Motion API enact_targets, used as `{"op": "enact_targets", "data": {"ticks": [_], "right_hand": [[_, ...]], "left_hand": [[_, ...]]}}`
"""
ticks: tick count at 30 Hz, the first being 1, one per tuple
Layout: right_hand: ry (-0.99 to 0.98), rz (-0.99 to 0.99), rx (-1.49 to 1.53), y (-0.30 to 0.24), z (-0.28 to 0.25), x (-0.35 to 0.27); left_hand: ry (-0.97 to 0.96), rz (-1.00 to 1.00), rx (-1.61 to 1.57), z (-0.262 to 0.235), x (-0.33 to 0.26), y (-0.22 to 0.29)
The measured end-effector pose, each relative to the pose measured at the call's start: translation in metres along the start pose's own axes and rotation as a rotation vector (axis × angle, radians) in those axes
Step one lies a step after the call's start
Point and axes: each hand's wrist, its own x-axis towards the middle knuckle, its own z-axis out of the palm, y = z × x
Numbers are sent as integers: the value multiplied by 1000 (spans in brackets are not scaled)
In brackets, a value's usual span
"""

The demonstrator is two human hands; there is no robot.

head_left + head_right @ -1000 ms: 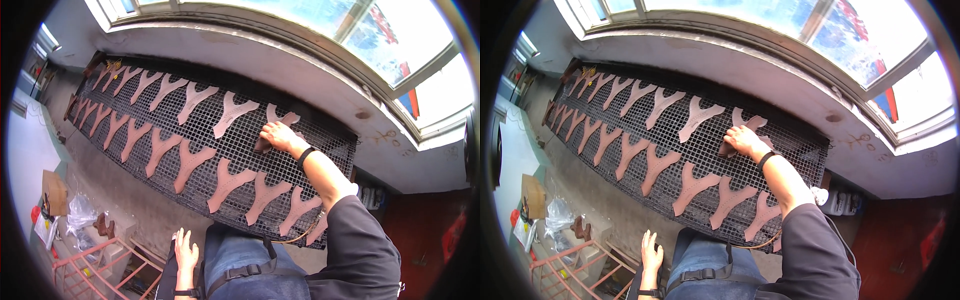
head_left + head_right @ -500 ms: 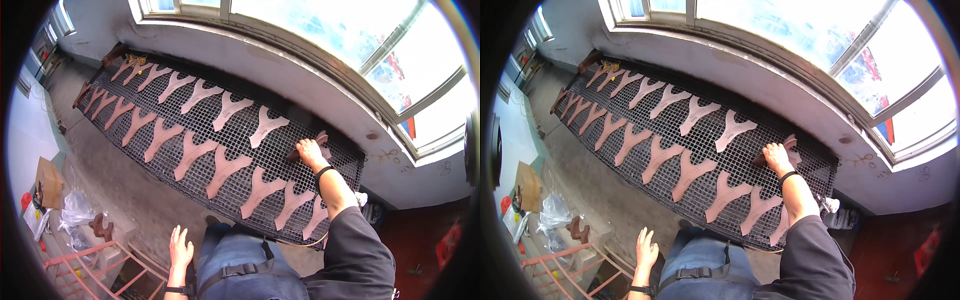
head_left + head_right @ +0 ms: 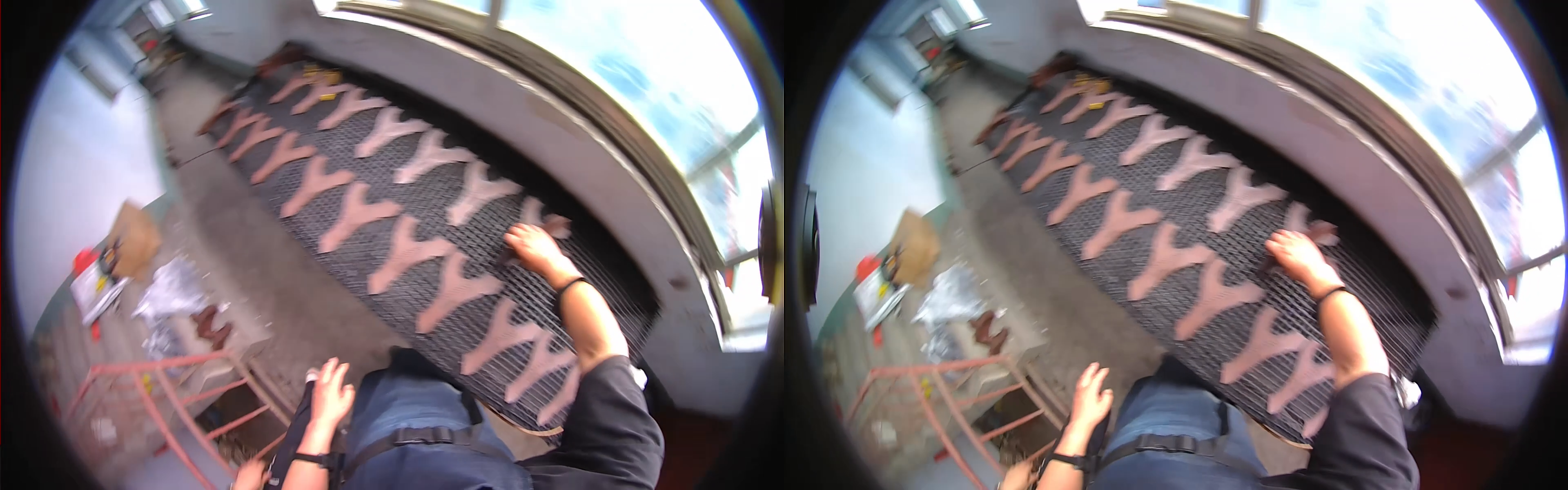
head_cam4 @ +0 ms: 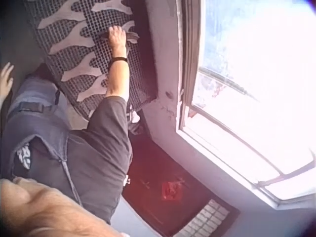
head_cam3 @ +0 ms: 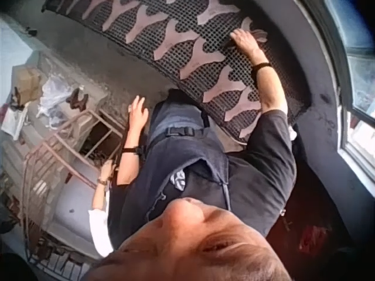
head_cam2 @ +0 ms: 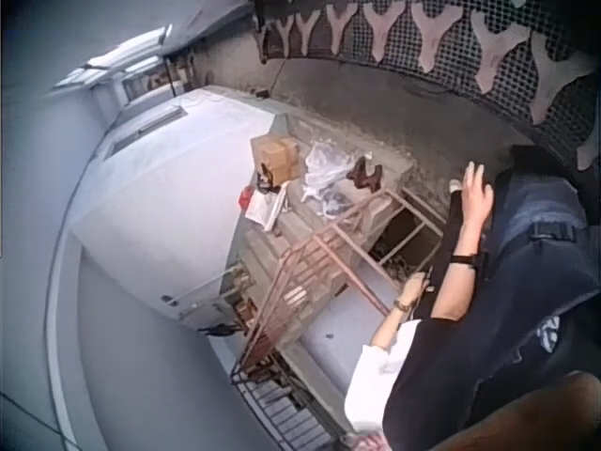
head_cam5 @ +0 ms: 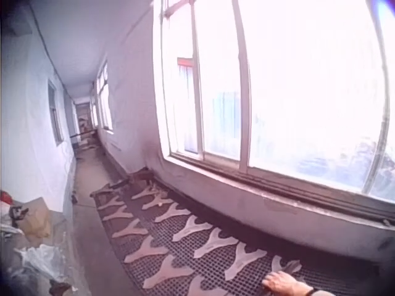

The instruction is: Collect the leather shoe parts from the drying rack after they have been sprayed.

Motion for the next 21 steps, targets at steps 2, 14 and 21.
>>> {"op": "enact_targets", "data": {"ticks": [2, 14, 21], "right_hand": [[43, -10, -12, 8, 9, 0], [106, 162, 83, 46, 30, 55], [-135, 102, -134, 12, 23, 134]], "left_hand": [[7, -59, -27, -3, -4, 3], [41, -215, -128, -9, 12, -33], [48, -159, -107, -33, 39, -35]]}}
